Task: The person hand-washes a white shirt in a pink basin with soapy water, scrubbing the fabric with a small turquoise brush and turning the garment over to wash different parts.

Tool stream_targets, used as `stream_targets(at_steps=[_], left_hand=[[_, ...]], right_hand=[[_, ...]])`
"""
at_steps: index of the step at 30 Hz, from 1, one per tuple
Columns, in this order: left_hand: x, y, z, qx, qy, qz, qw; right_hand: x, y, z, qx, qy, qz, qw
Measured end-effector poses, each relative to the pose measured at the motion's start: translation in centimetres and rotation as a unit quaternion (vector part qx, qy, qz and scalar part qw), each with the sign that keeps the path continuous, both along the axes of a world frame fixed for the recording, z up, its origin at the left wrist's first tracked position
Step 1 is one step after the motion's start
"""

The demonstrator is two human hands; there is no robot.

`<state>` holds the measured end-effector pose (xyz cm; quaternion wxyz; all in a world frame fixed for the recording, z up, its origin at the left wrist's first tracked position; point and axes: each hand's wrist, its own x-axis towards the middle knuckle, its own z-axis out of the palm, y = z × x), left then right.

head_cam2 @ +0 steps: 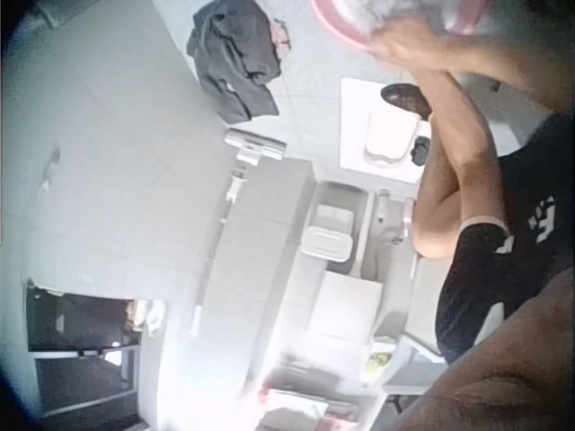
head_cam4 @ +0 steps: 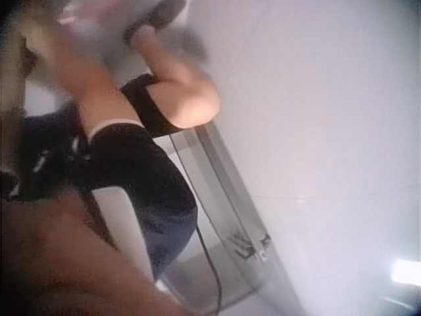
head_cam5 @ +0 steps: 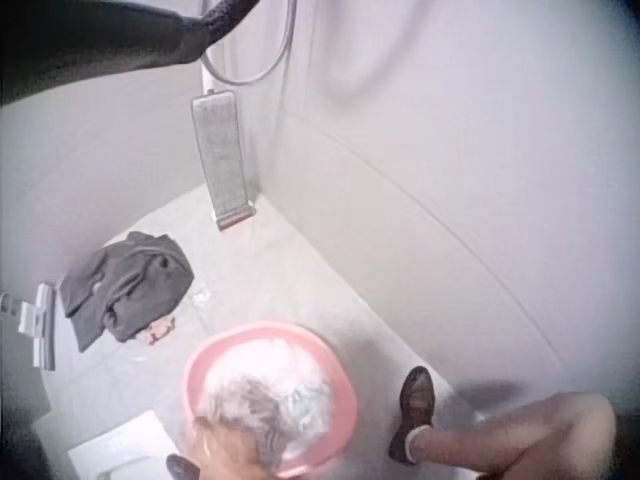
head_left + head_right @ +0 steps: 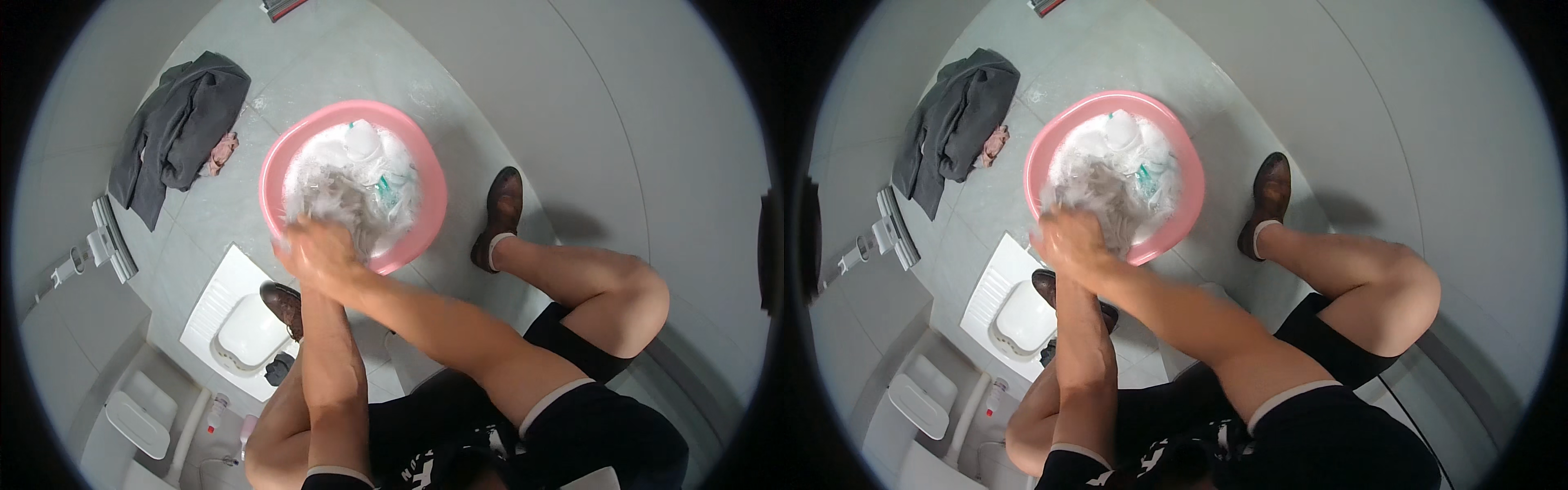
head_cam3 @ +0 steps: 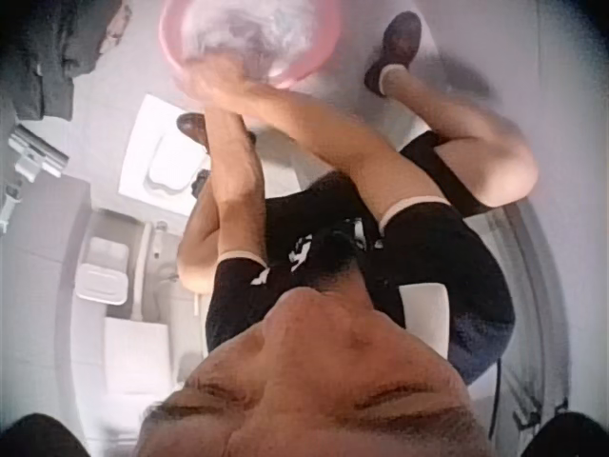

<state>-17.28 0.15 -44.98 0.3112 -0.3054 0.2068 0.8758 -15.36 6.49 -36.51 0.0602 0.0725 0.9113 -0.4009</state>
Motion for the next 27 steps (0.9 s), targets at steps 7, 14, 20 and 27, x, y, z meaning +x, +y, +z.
stream_targets(at_steps=[7,14,20,27], left_hand=[[0.4,2.5,0.7,-0.301,-0.015,-0.009,0.954],[1.6,-2.2,-2.2,-0.366,0.054,-0.019,0.929],[0.0,-1.4,0.0,-0.218,-0.046,-0.044,0.974],[-1.3,-1.7,1.3,-0.022,-0.032,0.029,0.999]], right_hand=[[-4.1,10.6,-15.2,0.011,-0.107,-0.096,0.989],[2.6,11.2,-14.1,0.012,-0.140,0.113,0.984],[2.9,2.8,-4.2,-0.047,-0.096,0.143,0.984],[5.4,-1.0,3.7,-0.047,0.046,0.043,0.997]])
